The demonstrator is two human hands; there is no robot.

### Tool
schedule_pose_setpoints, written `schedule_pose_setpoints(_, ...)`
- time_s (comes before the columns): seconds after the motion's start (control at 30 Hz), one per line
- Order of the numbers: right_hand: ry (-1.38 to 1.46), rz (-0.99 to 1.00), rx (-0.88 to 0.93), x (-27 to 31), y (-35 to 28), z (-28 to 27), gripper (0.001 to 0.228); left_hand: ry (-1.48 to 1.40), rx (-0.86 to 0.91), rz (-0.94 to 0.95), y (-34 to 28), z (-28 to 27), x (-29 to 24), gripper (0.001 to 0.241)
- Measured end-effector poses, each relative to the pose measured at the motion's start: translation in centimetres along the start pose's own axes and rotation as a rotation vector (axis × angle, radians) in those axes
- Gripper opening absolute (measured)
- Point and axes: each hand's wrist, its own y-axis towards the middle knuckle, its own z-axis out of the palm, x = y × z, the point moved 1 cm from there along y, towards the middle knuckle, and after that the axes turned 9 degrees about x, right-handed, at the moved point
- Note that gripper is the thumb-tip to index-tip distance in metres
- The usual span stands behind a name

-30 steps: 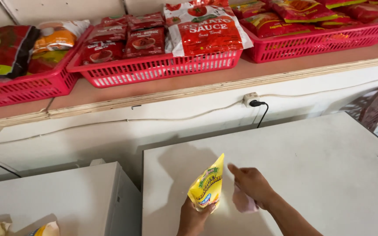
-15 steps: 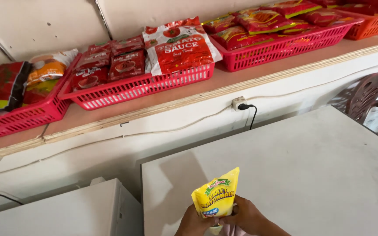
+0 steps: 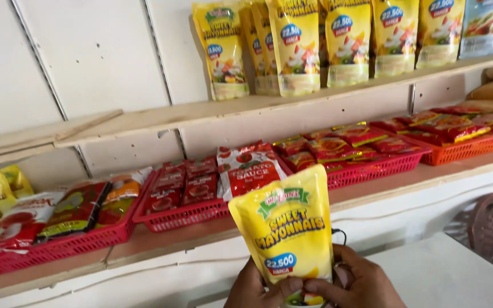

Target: The person is wiping and stocking mayonnaise pouches onto a grocery store shelf.

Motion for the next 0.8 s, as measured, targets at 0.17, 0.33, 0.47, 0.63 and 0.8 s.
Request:
schedule_pose_setpoints(0.17,-0.253,-0.239,-0.06,14.7,0.3,0.6,0.054,0.276,-0.16,0.115,4.3,-0.4,-11.8,0.044)
schedule_pose_setpoints(0.33,-0.387,-0.225,-0.085,24.6,2.1,1.6,0.04,0.418,-0.22,0.225,8.5,-2.3,-20.4,0.037)
schedule_pose_setpoints(0.47,-0.491,-0.531,-0.136,29.5,5.8,2.4,0.045,0.59,-0.372,0.288,10.7,-4.0,-26.7,0.036)
schedule_pose_setpoints(0.63,-0.432,-0.531,-0.109,32.8,10.2,4.2,0.045,0.555,-0.374,0.386,14.8,-9.2,-28.8,0.037)
schedule_pose_setpoints(0.8,-0.547,-0.693,-0.16,33.7,18.6,4.9,0.044,0.546,-0.379,0.387,19.1,-14.6,-29.1,0.039)
